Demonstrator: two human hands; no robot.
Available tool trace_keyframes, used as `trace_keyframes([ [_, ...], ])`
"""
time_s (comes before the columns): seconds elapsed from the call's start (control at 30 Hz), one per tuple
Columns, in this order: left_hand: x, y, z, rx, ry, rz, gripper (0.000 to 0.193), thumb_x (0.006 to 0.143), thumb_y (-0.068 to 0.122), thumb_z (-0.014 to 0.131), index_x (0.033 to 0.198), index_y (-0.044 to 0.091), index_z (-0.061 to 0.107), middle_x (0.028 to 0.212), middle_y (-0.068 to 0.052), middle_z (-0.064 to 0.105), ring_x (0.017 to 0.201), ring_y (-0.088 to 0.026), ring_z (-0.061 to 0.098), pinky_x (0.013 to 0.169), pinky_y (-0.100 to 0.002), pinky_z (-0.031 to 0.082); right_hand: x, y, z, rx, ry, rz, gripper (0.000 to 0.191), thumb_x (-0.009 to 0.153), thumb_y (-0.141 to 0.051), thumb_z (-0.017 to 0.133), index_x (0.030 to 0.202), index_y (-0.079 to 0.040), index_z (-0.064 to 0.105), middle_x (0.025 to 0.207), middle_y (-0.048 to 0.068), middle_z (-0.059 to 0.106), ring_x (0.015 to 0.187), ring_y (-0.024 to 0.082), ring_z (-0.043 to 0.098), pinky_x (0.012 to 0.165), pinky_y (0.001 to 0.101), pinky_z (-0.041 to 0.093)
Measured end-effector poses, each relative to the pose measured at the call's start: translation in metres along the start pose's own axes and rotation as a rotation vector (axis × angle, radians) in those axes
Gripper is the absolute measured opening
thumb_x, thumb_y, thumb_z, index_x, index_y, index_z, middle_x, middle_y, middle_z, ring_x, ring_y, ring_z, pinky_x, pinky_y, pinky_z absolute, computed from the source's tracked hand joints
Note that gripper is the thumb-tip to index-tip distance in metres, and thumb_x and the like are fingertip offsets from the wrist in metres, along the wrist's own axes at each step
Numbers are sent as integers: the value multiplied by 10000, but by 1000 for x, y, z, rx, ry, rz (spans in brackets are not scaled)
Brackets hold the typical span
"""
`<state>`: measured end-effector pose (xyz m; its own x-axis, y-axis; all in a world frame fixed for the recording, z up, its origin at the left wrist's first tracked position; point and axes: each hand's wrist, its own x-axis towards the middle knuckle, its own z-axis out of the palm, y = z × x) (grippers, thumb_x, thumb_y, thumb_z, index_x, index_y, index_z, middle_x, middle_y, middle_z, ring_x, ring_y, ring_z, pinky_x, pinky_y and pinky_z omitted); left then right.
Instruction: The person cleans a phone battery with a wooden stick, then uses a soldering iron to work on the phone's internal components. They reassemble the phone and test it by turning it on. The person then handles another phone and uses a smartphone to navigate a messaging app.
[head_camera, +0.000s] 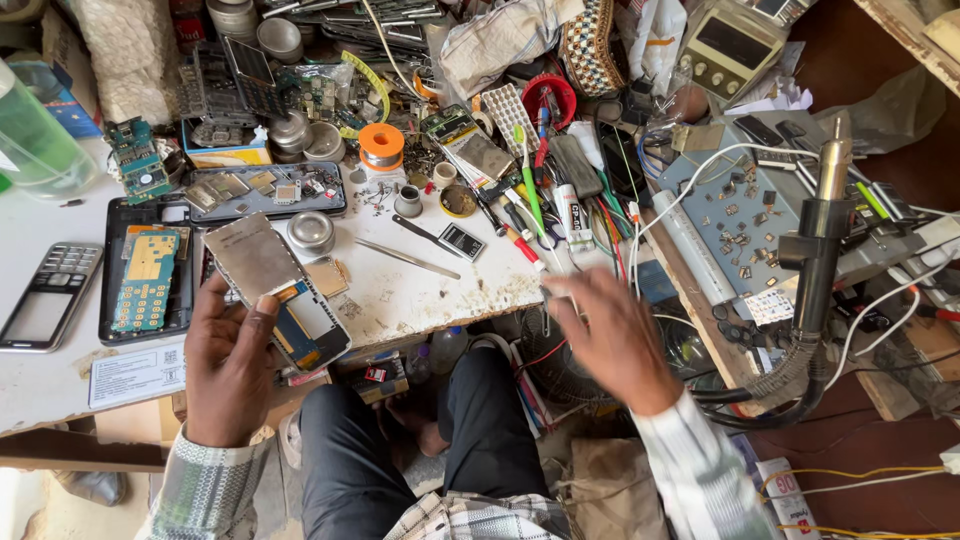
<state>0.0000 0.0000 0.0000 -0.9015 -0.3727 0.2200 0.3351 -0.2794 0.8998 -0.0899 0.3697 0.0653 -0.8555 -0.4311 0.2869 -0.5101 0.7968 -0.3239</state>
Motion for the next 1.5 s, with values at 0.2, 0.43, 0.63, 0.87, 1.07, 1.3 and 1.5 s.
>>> trace_keyframes([
  [0.2, -3, -4, -2, 42, 9, -76, 428, 1046, 88, 566, 1451, 9, 451, 1135, -126, 710, 981, -133, 682, 777, -252, 559, 44, 11, 16, -244, 102, -35, 300, 833, -104, 804, 1123, -51, 750, 1159, 113, 593, 931, 284, 669, 784, 400, 570],
  [0.43, 0, -12, 2, -13, -29, -65, 460, 1042, 77, 583, 1469, -12, 438, 1185, -141, 704, 1010, -125, 660, 787, -241, 541, 58, 8, 26, -126, 131, -38, 271, 794, -186, 853, 1025, -63, 787, 1073, 131, 611, 931, 308, 646, 802, 428, 527],
  [0.63, -6, -1, -3, 48, 8, -94, 448, 1009, 104, 571, 1431, 10, 452, 1159, -113, 725, 972, -114, 702, 754, -252, 578, 71, 9, 37, -178, 182, 10, 160, 793, -190, 849, 902, -77, 816, 1025, 123, 632, 938, 318, 636, 810, 459, 501],
  [0.87, -23, 5, -25, 49, 56, -72, 480, 1027, 107, 594, 1482, 25, 464, 1074, -115, 744, 868, -86, 662, 668, -226, 506, 79, 7, 51, -218, 231, -43, 151, 727, -210, 858, 745, -71, 802, 1015, 120, 645, 1000, 326, 622, 912, 473, 466],
  [1.07, -26, 14, -33, 8, 57, -47, 478, 1006, 132, 581, 1453, 25, 449, 1099, -86, 742, 918, -74, 705, 718, -224, 588, 68, -9, 38, -356, 190, -10, 137, 627, -198, 873, 622, -90, 790, 1014, 129, 681, 955, 344, 623, 909, 482, 460],
  [1.3, -23, 23, -41, 188, 131, -99, 514, 994, 206, 589, 1469, 57, 459, 1018, -38, 763, 718, -44, 663, 465, -178, 455, 67, -8, 4, 68, 89, 264, 242, 895, -233, 805, 952, -30, 687, 898, 129, 764, 772, 283, 727, 721, 431, 557],
  [1.5, -25, 11, -30, 51, 30, -39, 502, 1004, 163, 591, 1467, 40, 439, 1090, -63, 756, 953, -21, 711, 747, -163, 564, 125, -7, 33, 662, -33, -71, 332, 974, -94, 641, 1291, -4, 603, 1205, 115, 684, 1071, 217, 671, 900, 353, 546],
])
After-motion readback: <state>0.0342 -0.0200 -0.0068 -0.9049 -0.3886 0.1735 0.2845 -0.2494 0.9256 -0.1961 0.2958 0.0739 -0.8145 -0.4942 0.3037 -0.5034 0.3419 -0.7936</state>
